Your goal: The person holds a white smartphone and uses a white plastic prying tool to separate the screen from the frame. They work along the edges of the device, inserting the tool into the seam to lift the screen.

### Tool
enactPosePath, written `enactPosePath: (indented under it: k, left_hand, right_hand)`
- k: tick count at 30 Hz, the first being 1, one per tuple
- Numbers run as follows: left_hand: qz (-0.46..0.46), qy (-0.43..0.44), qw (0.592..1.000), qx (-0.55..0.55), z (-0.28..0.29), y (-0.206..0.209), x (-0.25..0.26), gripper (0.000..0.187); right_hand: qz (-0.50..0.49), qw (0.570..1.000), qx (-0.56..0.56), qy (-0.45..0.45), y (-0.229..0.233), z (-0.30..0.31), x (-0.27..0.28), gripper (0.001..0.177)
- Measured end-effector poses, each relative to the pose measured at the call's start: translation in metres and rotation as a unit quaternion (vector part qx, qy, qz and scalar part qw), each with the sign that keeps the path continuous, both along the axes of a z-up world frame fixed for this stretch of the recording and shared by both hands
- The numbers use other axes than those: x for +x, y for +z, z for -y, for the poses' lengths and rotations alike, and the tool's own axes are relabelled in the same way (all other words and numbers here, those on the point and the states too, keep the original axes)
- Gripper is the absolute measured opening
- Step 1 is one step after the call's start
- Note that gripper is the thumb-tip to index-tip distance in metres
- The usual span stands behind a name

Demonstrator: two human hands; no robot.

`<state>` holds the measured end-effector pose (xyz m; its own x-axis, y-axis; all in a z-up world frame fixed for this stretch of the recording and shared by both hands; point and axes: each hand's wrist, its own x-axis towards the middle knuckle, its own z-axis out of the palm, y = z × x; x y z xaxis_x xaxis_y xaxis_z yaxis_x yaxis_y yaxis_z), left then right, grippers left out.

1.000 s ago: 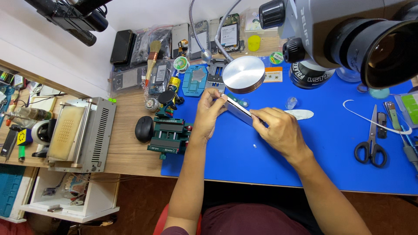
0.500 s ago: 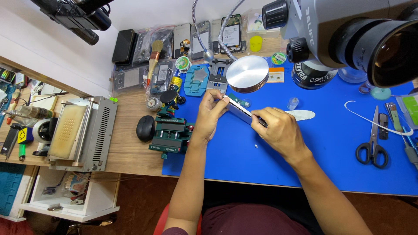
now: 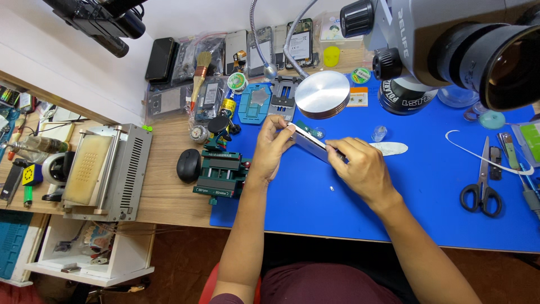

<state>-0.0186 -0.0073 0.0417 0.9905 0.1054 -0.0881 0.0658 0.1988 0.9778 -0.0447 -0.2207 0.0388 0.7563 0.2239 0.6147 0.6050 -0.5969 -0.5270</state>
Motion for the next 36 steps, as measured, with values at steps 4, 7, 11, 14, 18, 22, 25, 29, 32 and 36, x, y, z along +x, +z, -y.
enactPosePath:
  k: [4, 7, 11, 14, 18, 22, 25, 29, 32, 36]
  left_hand:
    - [0.0, 0.004, 1.0, -0.013, -0.003, -0.008, 0.0, 0.021]
    - [0.0, -0.001, 1.0, -0.024, -0.004, -0.011, 0.002, 0.02]
    - [0.003, -0.001, 0.999, -0.034, -0.004, -0.009, 0.002, 0.021]
    - [0.0, 0.002, 0.999, -0.032, -0.004, -0.008, 0.001, 0.02]
    - [-0.006, 0.0, 1.0, -0.03, -0.006, -0.009, 0.001, 0.02]
    - [-0.007, 0.002, 0.999, -0.037, -0.01, -0.016, 0.002, 0.021]
    - [-0.008, -0.001, 0.999, -0.041, -0.011, -0.018, 0.002, 0.021]
    - [-0.018, 0.01, 0.999, -0.042, -0.008, -0.014, 0.002, 0.021]
    - [-0.023, 0.024, 0.999, -0.041, -0.002, -0.005, 0.0, 0.021]
    - [-0.019, 0.038, 0.999, -0.019, 0.0, 0.002, 0.008, 0.021]
  right_hand:
    - [-0.032, 0.999, 0.011, 0.027, 0.008, 0.013, -0.011, 0.013]
    - [-0.106, 0.992, 0.049, 0.044, 0.008, 0.021, -0.019, 0.017]
    - [-0.134, 0.988, 0.056, 0.047, 0.009, 0.027, -0.024, 0.017]
    - [-0.112, 0.992, 0.037, 0.041, 0.001, 0.028, -0.022, 0.015]
    - [-0.073, 0.997, 0.009, 0.023, -0.007, 0.026, -0.017, 0.011]
    - [-0.083, 0.996, 0.022, 0.024, -0.004, 0.025, -0.018, 0.01]
    - [-0.085, 0.996, 0.022, 0.024, 0.004, 0.025, -0.018, 0.009]
    - [-0.141, 0.989, 0.034, 0.038, 0.015, 0.022, -0.015, 0.017]
    - [-0.162, 0.985, 0.047, 0.045, 0.018, 0.018, -0.011, 0.02]
    - [-0.228, 0.97, 0.072, 0.052, 0.014, 0.013, -0.005, 0.028]
